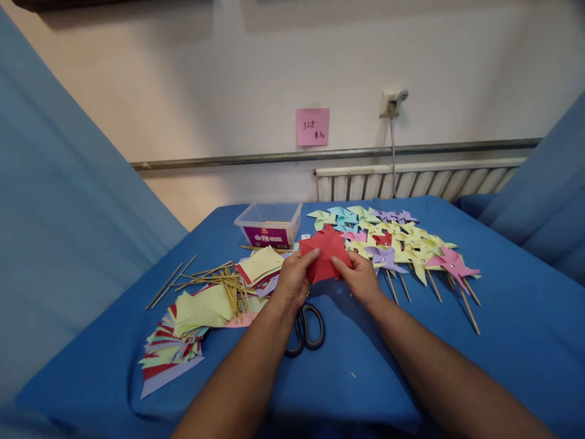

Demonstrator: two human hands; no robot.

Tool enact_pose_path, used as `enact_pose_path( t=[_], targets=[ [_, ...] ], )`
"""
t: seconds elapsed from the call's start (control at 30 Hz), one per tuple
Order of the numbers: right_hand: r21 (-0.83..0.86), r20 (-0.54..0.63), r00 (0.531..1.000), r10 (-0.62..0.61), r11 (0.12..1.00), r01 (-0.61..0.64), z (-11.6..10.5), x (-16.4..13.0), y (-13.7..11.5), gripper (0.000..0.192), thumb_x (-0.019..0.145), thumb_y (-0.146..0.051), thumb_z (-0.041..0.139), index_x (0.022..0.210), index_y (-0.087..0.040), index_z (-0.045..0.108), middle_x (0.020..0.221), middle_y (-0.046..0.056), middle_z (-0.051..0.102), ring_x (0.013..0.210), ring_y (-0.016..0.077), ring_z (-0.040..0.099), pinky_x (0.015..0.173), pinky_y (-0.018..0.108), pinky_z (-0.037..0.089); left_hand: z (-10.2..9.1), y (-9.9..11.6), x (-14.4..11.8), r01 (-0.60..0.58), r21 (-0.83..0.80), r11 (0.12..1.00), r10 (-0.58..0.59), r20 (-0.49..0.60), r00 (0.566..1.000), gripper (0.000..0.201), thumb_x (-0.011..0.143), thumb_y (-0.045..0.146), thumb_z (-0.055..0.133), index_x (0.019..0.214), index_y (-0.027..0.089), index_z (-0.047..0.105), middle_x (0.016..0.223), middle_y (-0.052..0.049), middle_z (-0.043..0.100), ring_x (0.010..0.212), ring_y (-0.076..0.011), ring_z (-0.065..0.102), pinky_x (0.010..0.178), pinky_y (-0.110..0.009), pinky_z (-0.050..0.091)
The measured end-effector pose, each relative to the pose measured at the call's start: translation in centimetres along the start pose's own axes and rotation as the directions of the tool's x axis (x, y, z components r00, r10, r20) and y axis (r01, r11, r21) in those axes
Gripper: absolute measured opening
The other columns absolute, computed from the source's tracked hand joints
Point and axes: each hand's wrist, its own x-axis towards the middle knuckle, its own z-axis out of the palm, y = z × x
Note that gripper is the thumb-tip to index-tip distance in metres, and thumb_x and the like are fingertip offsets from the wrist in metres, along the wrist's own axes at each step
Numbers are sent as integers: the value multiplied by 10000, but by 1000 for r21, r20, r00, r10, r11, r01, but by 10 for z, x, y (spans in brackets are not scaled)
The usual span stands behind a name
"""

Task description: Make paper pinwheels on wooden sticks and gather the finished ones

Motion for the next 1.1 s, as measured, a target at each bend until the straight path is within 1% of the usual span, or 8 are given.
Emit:
enact_pose_path(
  t=[0.13, 0.2, 0.27, 0.4, 0.47, 0.57, 0.77, 1.1],
  targets=[
    [-29, -6, 997, -71, 997, 71, 1, -1, 3, 285, 761, -481, 680, 822, -209, 626, 705, 3, 643, 605, 156, 564, 567, 279, 477, 0, -3, 2, -30, -30, 999, 28, -45, 999, 314, 593, 181, 799, 885, 102, 715, 842, -117, 755, 710, -230, 712, 725, -352, 575],
    [-77, -67, 977, -204, 977, 199, 0, -3, 0, 293, 776, -399, 676, 997, -221, 603, 900, 41, 670, 741, 178, 611, 659, 307, 513, 1, -2, 2, -35, -72, 997, 30, -74, 997, 303, 601, 150, 780, 891, 103, 712, 861, -121, 756, 739, -239, 716, 747, -363, 577],
    [-218, -90, 912, -400, 902, 373, -1, -6, -6, 384, 790, -300, 651, 1157, -240, 558, 1140, 88, 618, 960, 217, 613, 797, 366, 523, 1, 0, 2, -38, -119, 992, 24, -113, 993, 288, 614, 122, 759, 896, 104, 707, 875, -118, 757, 763, -237, 717, 772, -365, 577],
    [-499, 154, 765, -625, 619, 606, -1, -14, -15, 365, 797, -171, 581, 1143, -282, 604, 1380, 86, 448, 1271, 281, 450, 1035, 503, 395, 1, 4, 3, -49, -171, 984, 28, -123, 992, 260, 647, 91, 726, 906, 101, 700, 881, -108, 754, 788, -218, 715, 815, -346, 567],
    [-559, 261, 743, -617, 531, 637, 0, -16, -15, 335, 787, -167, 594, 1094, -297, 629, 1428, 60, 399, 1301, 299, 411, 1059, 538, 354, 1, 5, 2, -42, -176, 984, 25, -97, 995, 267, 657, 85, 724, 922, 100, 699, 897, -109, 752, 809, -213, 713, 834, -333, 559],
    [-605, 289, 734, -614, 477, 638, 1, -14, -11, 220, 795, -211, 637, 1000, -287, 664, 1435, 50, 393, 1311, 312, 380, 1067, 543, 334, 0, 3, 2, -29, -189, 981, 15, -75, 997, 274, 663, 79, 723, 935, 100, 696, 920, -111, 749, 832, -207, 709, 840, -318, 554],
    [-574, 221, 721, -657, 510, 641, 0, -10, -13, 82, 851, -311, 634, 880, -265, 695, 1335, 63, 496, 1259, 288, 429, 1067, 518, 339, 0, 1, 2, 5, -194, 981, -12, -37, 999, 268, 667, 91, 731, 931, 103, 684, 922, -104, 742, 764, -183, 698, 714, -266, 560],
    [-487, 46, 814, -579, 699, 524, -2, -12, -19, 115, 844, -250, 614, 735, -220, 635, 1151, 86, 591, 1131, 251, 539, 986, 460, 405, 6, 0, -4, 45, -100, 994, -47, -23, 999, 306, 665, 128, 756, 960, 94, 681, 888, -101, 732, 687, -160, 670, 608, -248, 550]
  ],
)
